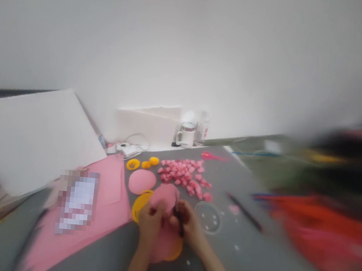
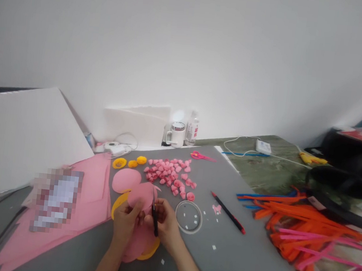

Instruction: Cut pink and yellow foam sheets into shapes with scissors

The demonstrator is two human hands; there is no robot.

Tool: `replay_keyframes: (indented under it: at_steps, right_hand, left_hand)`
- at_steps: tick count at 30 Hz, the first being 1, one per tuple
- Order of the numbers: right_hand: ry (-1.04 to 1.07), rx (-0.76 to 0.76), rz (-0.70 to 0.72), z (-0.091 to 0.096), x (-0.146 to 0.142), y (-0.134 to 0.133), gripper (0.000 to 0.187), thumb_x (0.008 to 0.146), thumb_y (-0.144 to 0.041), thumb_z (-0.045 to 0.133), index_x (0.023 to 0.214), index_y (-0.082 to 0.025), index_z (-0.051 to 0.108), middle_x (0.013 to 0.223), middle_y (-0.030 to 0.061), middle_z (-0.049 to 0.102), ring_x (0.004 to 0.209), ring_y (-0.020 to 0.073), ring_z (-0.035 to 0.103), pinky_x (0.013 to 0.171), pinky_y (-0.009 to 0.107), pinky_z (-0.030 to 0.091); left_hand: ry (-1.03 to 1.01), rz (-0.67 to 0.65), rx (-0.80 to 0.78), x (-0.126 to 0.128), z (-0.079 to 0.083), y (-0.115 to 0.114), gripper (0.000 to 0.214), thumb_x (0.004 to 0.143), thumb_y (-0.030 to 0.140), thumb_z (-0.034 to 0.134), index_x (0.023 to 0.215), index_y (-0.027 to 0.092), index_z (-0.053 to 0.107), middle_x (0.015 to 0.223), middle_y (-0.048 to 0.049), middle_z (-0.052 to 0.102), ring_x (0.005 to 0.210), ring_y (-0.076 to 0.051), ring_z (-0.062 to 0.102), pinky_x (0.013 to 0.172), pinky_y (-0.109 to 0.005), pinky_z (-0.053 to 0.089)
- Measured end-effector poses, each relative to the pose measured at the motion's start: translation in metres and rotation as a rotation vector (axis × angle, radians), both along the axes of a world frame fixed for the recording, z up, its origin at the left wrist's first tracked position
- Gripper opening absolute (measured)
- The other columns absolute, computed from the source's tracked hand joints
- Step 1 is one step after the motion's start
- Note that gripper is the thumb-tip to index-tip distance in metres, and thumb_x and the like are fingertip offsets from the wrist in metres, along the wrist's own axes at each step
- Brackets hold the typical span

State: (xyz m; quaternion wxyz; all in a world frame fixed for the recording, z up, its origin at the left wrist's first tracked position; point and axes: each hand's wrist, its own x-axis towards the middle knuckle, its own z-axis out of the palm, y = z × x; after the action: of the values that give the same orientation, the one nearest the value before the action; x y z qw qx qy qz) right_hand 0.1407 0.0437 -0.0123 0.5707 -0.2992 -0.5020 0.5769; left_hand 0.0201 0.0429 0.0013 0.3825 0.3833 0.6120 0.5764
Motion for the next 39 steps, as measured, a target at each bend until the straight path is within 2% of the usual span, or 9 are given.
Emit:
replay_keyframes:
  at_steps: [9, 15, 19, 25, 30, 34, 39]
  right_hand:
    - [0.014, -0.017, -0.019, 0.0045, -0.0044, -0.0015, 0.04, 0.058, -0.034, 0.08, 0.085, -0.022, 0.053, 0.065, -0.0025, 0.055, 0.059, 0.0132, 0.053, 0.053, 0.022, 0.045]
    - [0.019, -0.002, 0.011, 0.0047, -0.005, -0.0017, 0.04, 0.065, -0.034, 0.076, 0.093, -0.022, 0.051, 0.068, -0.0015, 0.058, 0.061, 0.0141, 0.056, 0.059, 0.025, 0.046]
    - [0.007, 0.011, -0.002, 0.0038, -0.0045, -0.0017, 0.037, 0.066, -0.033, 0.075, 0.092, -0.023, 0.051, 0.068, -0.0022, 0.058, 0.06, 0.0135, 0.056, 0.061, 0.025, 0.047]
    - [-0.05, 0.009, -0.007, 0.0049, -0.0032, -0.0015, 0.037, 0.065, -0.036, 0.075, 0.09, -0.022, 0.051, 0.067, -0.001, 0.057, 0.067, 0.0168, 0.058, 0.06, 0.025, 0.048]
    - [-0.033, 0.005, -0.008, 0.0056, -0.0052, -0.0015, 0.037, 0.065, -0.035, 0.076, 0.089, -0.022, 0.051, 0.065, -0.003, 0.055, 0.058, 0.0131, 0.054, 0.061, 0.025, 0.047]
    - [-0.023, -0.022, 0.001, 0.0078, -0.0064, -0.0023, 0.039, 0.063, -0.035, 0.078, 0.089, -0.023, 0.051, 0.067, -0.0018, 0.058, 0.06, 0.0143, 0.055, 0.061, 0.026, 0.047]
    - [-0.003, -0.014, 0.019, 0.0082, -0.0056, -0.0024, 0.039, 0.064, -0.035, 0.077, 0.091, -0.023, 0.051, 0.07, -0.0001, 0.061, 0.063, 0.0166, 0.059, 0.058, 0.026, 0.047]
  left_hand:
    - [-0.004, 0.011, 0.013, -0.003, -0.0045, -0.0019, 0.037, 0.065, 0.046, 0.063, 0.05, 0.016, 0.047, 0.041, 0.0046, 0.044, 0.038, -0.007, 0.039, 0.037, -0.019, 0.031]
    - [0.023, 0.002, -0.001, -0.0024, -0.0021, -0.0031, 0.036, 0.066, 0.047, 0.063, 0.053, 0.015, 0.049, 0.044, 0.004, 0.046, 0.04, -0.008, 0.041, 0.039, -0.019, 0.032]
    - [-0.014, -0.004, -0.005, -0.0001, 0.0016, -0.0047, 0.037, 0.065, 0.048, 0.064, 0.052, 0.016, 0.05, 0.043, 0.0042, 0.045, 0.039, -0.008, 0.041, 0.038, -0.02, 0.032]
    - [-0.006, -0.026, 0.001, -0.0003, -0.0001, -0.0047, 0.038, 0.067, 0.048, 0.062, 0.053, 0.016, 0.048, 0.043, 0.0043, 0.045, 0.04, -0.008, 0.041, 0.039, -0.02, 0.033]
    - [0.023, 0.008, 0.004, -0.0026, -0.0024, -0.004, 0.037, 0.065, 0.047, 0.063, 0.053, 0.016, 0.049, 0.044, 0.0045, 0.045, 0.041, -0.008, 0.04, 0.039, -0.019, 0.033]
    - [-0.013, 0.027, -0.001, -0.0024, 0.0002, -0.0044, 0.038, 0.063, 0.047, 0.065, 0.05, 0.016, 0.048, 0.043, 0.0046, 0.044, 0.041, -0.008, 0.039, 0.038, -0.019, 0.032]
    - [-0.033, 0.013, 0.002, -0.0013, 0.0036, -0.0051, 0.034, 0.064, 0.046, 0.064, 0.055, 0.015, 0.055, 0.043, 0.0043, 0.046, 0.04, -0.008, 0.04, 0.037, -0.019, 0.031]
